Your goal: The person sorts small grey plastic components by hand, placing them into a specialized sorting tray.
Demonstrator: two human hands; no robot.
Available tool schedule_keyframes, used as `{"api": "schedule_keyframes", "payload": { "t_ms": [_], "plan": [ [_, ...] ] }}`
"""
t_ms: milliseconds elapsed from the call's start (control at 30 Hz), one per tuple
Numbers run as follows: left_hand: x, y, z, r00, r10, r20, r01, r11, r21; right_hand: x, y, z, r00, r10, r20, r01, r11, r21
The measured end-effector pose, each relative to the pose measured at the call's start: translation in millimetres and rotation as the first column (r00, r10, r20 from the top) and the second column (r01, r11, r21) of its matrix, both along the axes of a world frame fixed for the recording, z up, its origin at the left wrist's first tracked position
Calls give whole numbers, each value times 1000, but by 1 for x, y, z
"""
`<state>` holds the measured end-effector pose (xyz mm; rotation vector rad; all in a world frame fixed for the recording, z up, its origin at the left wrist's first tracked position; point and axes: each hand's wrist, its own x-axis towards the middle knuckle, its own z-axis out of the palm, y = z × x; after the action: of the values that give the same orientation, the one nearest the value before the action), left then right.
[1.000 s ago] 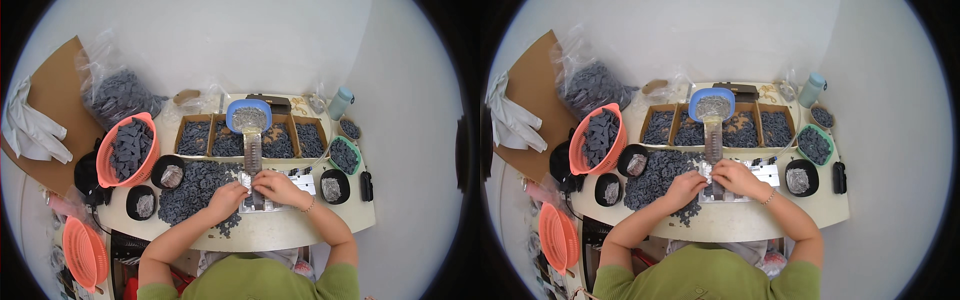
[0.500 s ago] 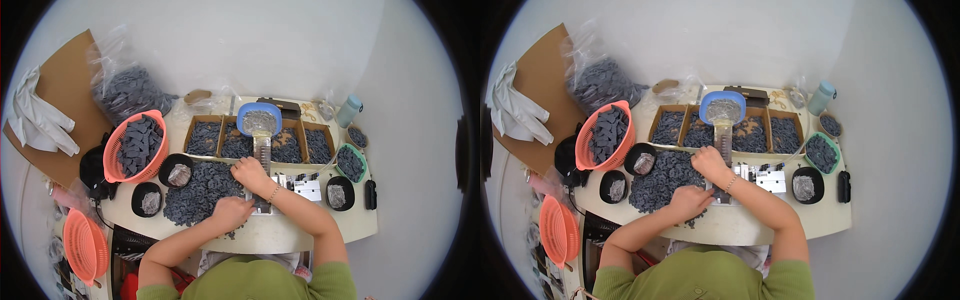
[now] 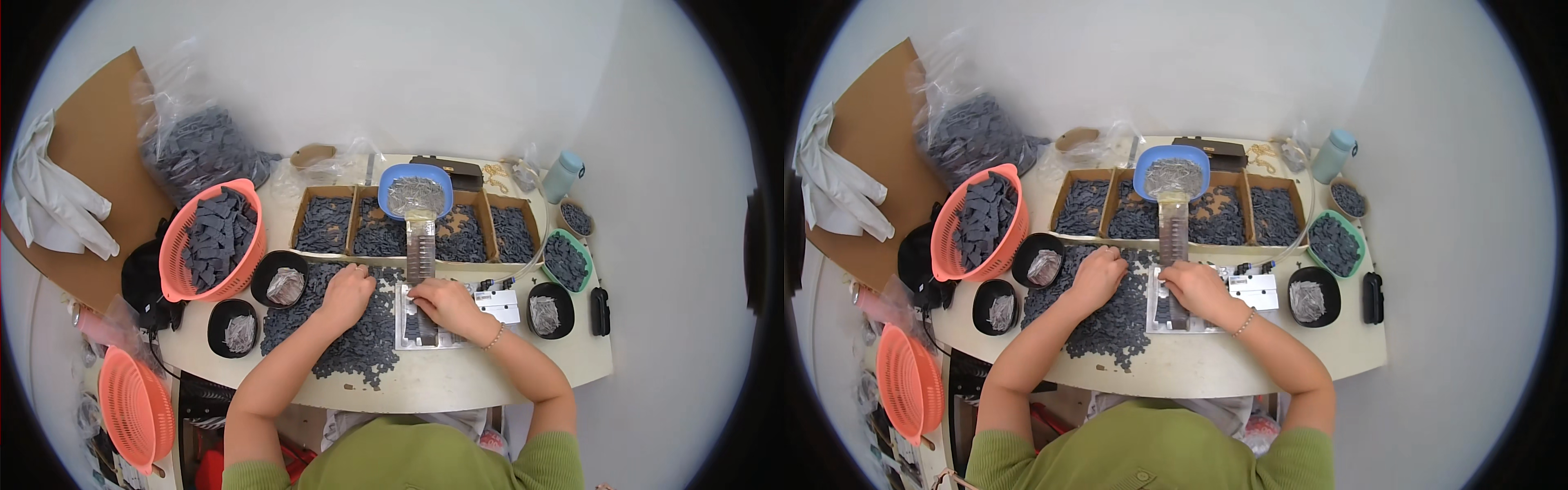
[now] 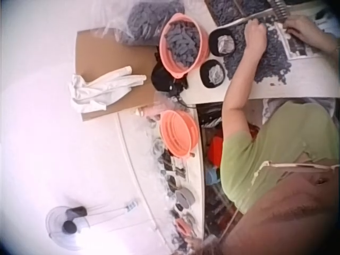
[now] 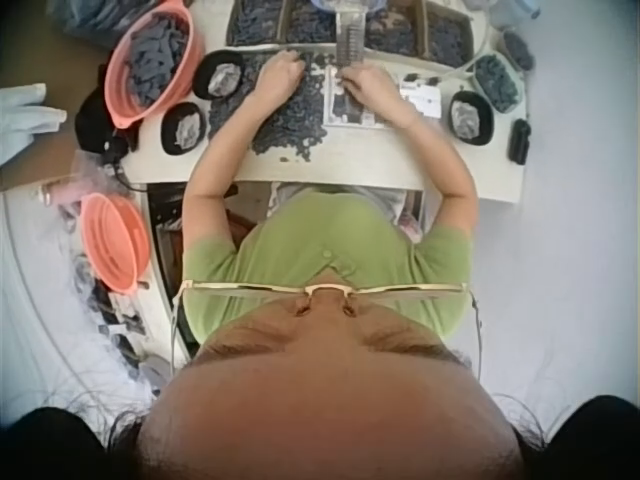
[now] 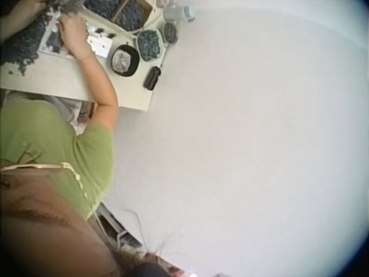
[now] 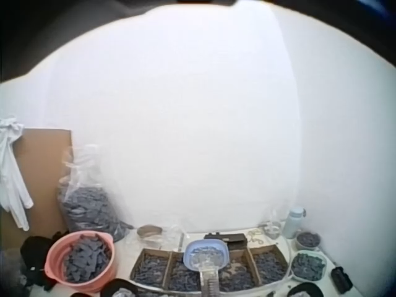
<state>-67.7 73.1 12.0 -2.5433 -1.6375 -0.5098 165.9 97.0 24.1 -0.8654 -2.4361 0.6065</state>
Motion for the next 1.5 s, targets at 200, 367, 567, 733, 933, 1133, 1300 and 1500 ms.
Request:
{"api": "schedule_keyframes", "payload": {
  "t_ms": [200, 367, 567, 733, 933, 1133, 1300, 1500],
  "plan": [
    [23, -9, 9, 931, -10, 366, 15, 1000, -12, 8, -29, -14, 978, 115, 175, -193, 817, 544],
    [50, -20, 3, 874, -136, 467, 116, 991, 72, 19, -33, -3, 992, 92, 86, -115, 942, 316],
    [61, -36, -6, 966, -235, 106, 215, 962, 168, 22, -4, 18, 990, -33, -137, 46, 994, 94],
    [67, -56, -7, 972, -220, 86, 198, 956, 217, -12, 18, 6, 993, 36, -114, -20, 990, 140],
    [67, -69, -13, 972, -159, 174, 144, 985, 100, -68, 45, -9, 979, 64, 196, -143, 895, 422],
    [72, -70, -9, 974, -145, 176, 140, 989, 41, -78, 45, -7, 955, 93, 282, -223, 853, 473],
    [50, -47, 2, 919, -207, 335, 204, 978, 45, -35, 34, 24, 999, 24, -25, -23, 1000, 17],
    [0, -2, 3, 986, 88, -138, -65, 984, 168, 2, 11, 13, 995, 4, 95, -17, 991, 133]
  ]
}}
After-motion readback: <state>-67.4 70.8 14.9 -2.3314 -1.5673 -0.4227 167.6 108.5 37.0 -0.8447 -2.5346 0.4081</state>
